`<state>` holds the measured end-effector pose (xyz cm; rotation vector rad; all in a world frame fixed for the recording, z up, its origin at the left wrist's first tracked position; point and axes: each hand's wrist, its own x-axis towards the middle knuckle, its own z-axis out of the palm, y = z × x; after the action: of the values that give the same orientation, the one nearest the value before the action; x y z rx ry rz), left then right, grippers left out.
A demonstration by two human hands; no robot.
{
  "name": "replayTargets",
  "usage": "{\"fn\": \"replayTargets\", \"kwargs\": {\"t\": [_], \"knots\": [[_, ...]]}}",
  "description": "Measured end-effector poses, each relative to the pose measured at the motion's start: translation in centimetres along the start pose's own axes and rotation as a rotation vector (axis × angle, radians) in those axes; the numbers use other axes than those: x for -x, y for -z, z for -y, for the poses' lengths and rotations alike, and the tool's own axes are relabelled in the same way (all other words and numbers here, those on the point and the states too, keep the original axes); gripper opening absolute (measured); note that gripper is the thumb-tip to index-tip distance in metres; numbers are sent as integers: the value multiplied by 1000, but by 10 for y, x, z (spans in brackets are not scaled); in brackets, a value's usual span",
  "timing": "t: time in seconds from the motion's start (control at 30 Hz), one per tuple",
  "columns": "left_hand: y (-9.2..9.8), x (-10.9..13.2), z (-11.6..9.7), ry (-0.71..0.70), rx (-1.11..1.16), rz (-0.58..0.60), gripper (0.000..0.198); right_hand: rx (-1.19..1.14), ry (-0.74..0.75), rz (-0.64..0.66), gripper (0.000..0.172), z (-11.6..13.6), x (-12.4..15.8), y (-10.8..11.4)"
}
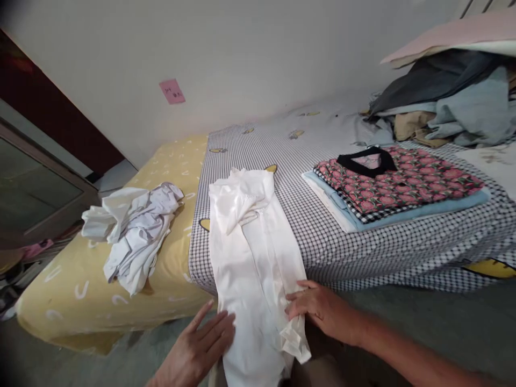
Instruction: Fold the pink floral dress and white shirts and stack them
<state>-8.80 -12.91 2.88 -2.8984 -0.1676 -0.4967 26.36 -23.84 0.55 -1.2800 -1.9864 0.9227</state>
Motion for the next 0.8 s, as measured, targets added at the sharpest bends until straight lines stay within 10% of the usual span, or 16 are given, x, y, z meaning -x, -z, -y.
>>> {"fn": "replayTargets", "kwargs": {"t": [0.23, 0.47, 0.73, 0.8], "knots": [[42, -24, -2, -60, 18, 222, 65, 283, 101, 143, 46, 18, 9, 3], [31, -17, -11, -106, 191, 447, 115, 383, 175, 185, 34, 28, 9, 3], [10, -29, -28, -63, 100, 121, 7, 324, 157, 89, 30, 15, 12, -15], [0, -32, -33, -16, 173, -12, 8, 247, 85, 92, 34, 18, 12, -13]]}}
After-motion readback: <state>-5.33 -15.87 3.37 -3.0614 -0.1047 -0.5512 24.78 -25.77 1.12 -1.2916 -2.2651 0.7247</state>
